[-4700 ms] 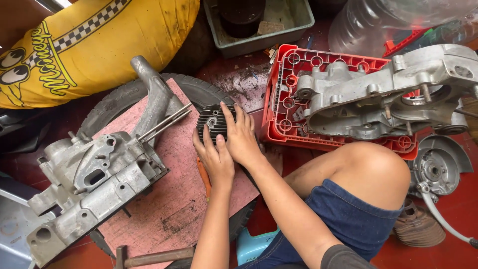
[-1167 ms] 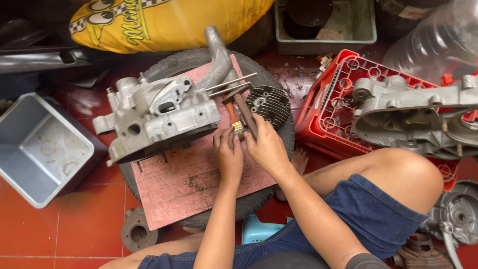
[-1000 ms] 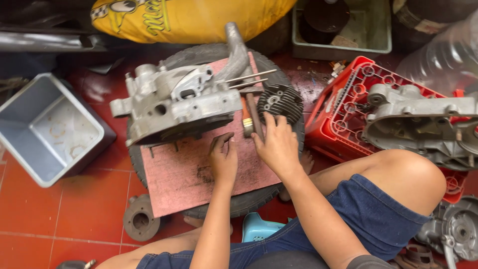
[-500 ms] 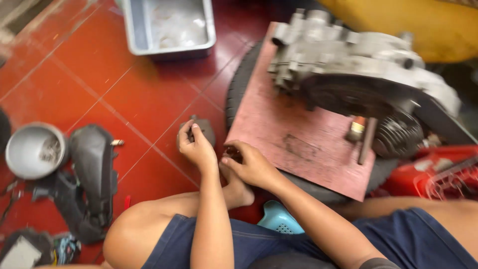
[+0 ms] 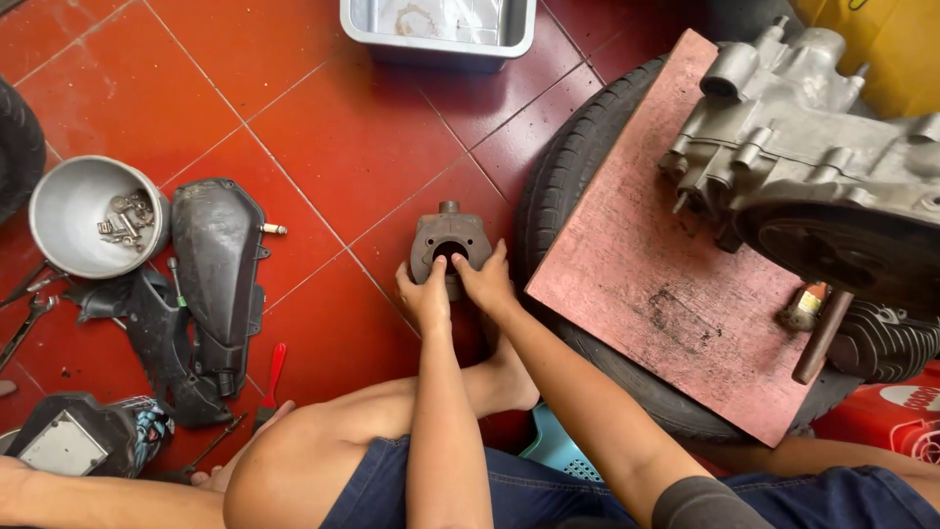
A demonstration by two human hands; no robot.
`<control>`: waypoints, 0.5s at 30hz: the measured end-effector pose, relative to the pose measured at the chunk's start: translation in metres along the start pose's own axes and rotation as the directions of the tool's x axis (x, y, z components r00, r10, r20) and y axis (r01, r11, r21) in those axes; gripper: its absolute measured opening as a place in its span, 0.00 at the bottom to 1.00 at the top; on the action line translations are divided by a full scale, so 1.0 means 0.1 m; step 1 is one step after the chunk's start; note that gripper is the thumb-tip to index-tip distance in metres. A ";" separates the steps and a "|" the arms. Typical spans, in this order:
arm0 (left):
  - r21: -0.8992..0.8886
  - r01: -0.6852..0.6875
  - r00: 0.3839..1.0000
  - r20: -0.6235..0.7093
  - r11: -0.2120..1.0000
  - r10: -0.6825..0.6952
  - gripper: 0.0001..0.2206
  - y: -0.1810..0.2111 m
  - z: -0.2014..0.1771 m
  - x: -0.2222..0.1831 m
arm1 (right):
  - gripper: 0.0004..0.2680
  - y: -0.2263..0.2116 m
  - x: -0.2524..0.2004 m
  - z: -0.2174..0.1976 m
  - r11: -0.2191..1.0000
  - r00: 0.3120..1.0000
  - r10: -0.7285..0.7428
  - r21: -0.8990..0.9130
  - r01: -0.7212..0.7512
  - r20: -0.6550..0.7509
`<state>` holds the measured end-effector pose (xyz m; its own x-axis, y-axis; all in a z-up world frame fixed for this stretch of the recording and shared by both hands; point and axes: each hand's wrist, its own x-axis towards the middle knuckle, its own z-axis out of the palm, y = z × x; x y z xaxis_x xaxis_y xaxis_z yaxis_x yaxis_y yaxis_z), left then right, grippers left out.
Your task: Cleaning a motorcycle cylinder head by scrubbing with a brush and scraping between the fins with a small tool.
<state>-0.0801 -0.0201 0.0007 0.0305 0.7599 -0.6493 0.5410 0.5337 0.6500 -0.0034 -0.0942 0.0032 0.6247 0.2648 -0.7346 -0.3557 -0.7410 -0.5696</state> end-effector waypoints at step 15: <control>-0.113 0.083 0.993 -0.074 0.990 -0.092 0.38 -0.14 -0.02 -0.02 | 0.34 -0.08 -0.26 0.08 0.994 0.996 0.078 0.072 -0.081 0.037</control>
<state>-0.0892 -0.0284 -0.0066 -0.0819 0.7333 -0.6749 0.4432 0.6334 0.6344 -0.0228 -0.0906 0.0239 0.5688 0.2289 -0.7900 -0.4542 -0.7133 -0.5337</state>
